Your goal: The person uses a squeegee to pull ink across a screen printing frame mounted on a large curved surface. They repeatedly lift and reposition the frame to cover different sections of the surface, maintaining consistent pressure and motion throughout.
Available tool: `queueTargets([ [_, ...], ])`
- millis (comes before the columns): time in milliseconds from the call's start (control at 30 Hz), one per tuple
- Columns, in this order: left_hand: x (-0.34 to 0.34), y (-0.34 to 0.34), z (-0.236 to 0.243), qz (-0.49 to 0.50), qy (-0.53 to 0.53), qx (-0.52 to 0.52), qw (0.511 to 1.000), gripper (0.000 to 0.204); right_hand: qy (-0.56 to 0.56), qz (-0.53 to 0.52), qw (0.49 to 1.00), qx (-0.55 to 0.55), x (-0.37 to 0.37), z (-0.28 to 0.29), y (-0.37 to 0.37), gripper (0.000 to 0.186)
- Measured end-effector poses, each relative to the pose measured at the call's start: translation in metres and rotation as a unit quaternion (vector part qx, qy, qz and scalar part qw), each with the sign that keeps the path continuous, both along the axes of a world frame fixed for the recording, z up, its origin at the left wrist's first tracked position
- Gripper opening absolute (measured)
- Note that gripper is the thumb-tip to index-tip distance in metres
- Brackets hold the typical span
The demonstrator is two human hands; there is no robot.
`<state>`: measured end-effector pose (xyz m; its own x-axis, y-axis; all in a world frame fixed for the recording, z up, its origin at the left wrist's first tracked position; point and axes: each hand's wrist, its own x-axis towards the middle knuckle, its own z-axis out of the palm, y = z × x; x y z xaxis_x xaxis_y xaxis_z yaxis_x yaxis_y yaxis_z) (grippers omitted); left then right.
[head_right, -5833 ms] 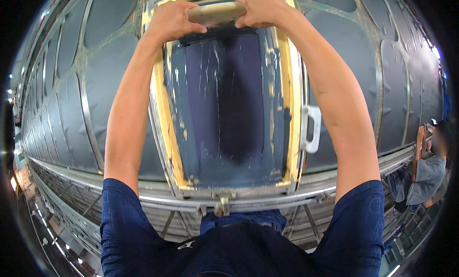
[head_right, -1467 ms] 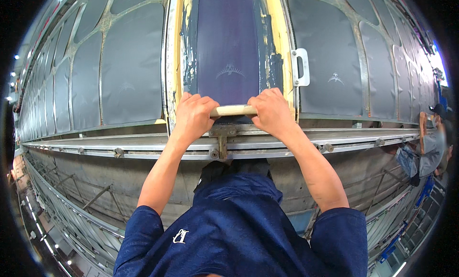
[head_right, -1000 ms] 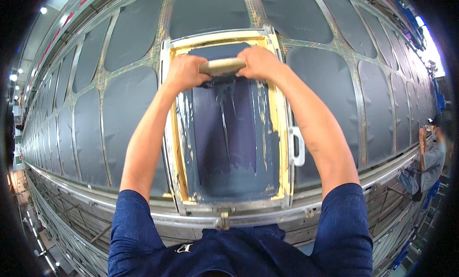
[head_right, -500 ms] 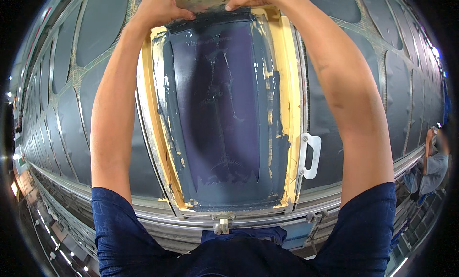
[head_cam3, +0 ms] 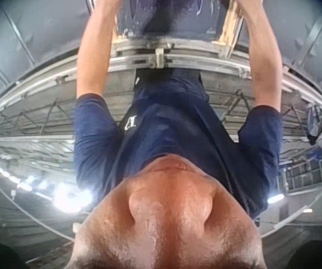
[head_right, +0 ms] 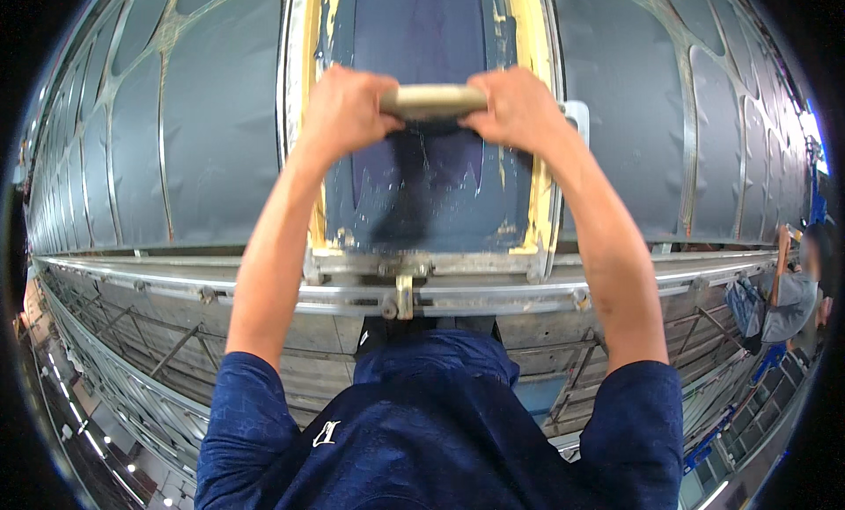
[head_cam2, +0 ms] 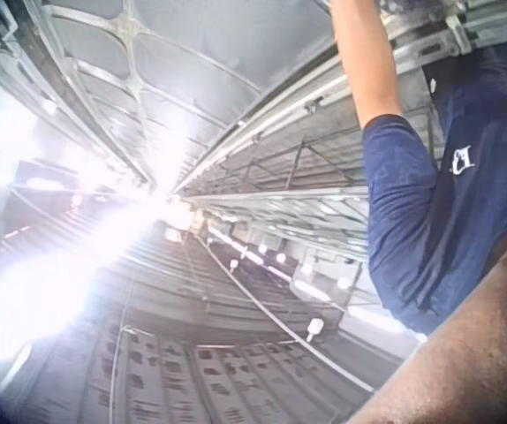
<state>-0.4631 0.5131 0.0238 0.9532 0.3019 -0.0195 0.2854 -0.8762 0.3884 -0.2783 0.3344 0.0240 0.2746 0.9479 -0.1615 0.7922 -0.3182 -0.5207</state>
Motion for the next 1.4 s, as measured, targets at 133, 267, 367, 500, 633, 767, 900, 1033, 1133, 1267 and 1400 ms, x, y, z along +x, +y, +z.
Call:
queueTargets([
  [133,-0.078,-0.078,-0.009,-0.019,0.006,-0.001,1.000,0.021,-0.034,0.038,0.996,-0.073,-0.071,0.003,-0.073,0.017],
  [267,-0.116,-0.113,-0.008,0.009,-0.066,0.028,0.997,0.021,-0.007,0.066,0.996,-0.060,-0.092,0.030,-0.095,0.034],
  [367,-0.115,-0.114,0.000,0.015,-0.103,0.055,0.993,0.021,0.076,-0.107,0.990,0.045,-0.044,0.032,-0.084,0.041],
  [500,-0.118,-0.122,-0.007,0.020,-0.085,0.035,0.996,0.018,-0.177,-0.384,0.891,0.164,0.047,-0.045,-0.099,0.032],
  [633,-0.128,-0.126,-0.012,0.033,-0.088,0.048,0.994,0.015,-0.051,-0.407,0.905,0.114,0.054,-0.085,-0.093,0.033],
  [767,-0.136,-0.123,-0.004,0.052,-0.084,0.018,0.995,0.017,-0.050,-0.440,0.891,0.099,0.046,-0.038,-0.074,0.031],
  [900,-0.155,-0.107,0.015,0.061,-0.104,0.014,0.993,0.018,0.003,-0.457,0.877,0.151,0.021,0.005,-0.063,0.027],
  [1033,-0.208,-0.054,0.011,0.079,-0.094,0.054,0.991,0.017,-0.006,-0.419,0.880,0.225,-0.028,-0.021,-0.008,0.025],
  [1133,-0.269,0.012,0.007,0.087,-0.065,0.051,0.993,0.020,0.054,-0.416,0.870,0.258,-0.105,-0.041,0.051,0.026],
  [1267,-0.339,0.101,0.016,0.062,0.007,0.088,0.994,0.025,0.067,-0.412,0.869,0.267,-0.178,-0.052,0.128,0.027],
  [1400,-0.379,0.120,0.034,0.053,-0.073,0.114,0.989,0.027,0.060,-0.419,0.868,0.261,-0.206,-0.047,0.155,0.027],
])
